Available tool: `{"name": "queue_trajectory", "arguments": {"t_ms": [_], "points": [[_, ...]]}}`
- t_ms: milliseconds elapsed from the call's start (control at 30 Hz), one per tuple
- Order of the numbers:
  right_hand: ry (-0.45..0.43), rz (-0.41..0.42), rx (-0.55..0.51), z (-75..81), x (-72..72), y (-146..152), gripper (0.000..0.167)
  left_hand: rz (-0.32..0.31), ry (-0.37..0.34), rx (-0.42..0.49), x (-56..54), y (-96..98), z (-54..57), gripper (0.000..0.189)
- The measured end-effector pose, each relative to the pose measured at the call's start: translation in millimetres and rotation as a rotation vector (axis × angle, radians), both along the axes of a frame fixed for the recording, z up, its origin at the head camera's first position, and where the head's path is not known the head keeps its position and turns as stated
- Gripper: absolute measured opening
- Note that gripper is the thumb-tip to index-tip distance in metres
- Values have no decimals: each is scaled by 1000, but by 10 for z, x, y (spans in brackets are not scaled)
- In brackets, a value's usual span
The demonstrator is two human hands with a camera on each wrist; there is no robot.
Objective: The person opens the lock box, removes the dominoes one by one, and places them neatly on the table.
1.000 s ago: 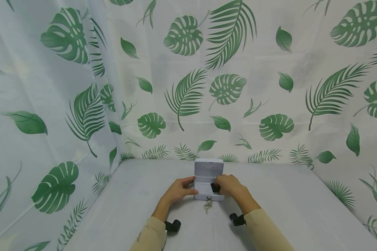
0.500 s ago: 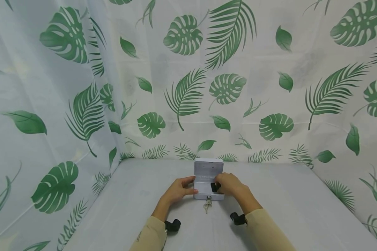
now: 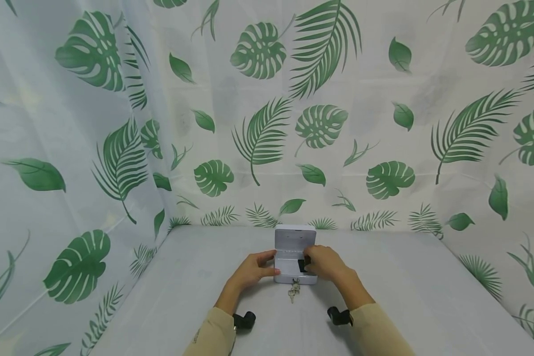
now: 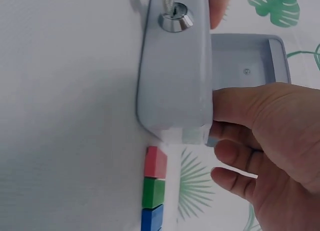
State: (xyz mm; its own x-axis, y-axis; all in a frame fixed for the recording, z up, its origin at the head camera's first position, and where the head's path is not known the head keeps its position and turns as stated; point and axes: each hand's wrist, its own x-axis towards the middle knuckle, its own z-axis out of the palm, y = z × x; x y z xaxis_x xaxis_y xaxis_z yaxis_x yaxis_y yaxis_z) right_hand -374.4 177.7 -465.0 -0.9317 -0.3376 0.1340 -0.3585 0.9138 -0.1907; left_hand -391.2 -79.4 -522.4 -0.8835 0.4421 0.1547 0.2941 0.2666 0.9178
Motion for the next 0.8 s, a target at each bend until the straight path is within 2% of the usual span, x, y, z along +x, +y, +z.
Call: {"name": "queue_trajectory", "arguments": {"t_ms": [400,567,800], "points": [[108,26,-126,-76,61,65,24,-3,-3,4,-11,-1,-17,69],[128,32,-168,-126,102,103,33,-11,2,0,-16,3,-26,68],[154,32,-222,-185,109,150,36,-9,17,-14,-20,0,-22,69]]}}
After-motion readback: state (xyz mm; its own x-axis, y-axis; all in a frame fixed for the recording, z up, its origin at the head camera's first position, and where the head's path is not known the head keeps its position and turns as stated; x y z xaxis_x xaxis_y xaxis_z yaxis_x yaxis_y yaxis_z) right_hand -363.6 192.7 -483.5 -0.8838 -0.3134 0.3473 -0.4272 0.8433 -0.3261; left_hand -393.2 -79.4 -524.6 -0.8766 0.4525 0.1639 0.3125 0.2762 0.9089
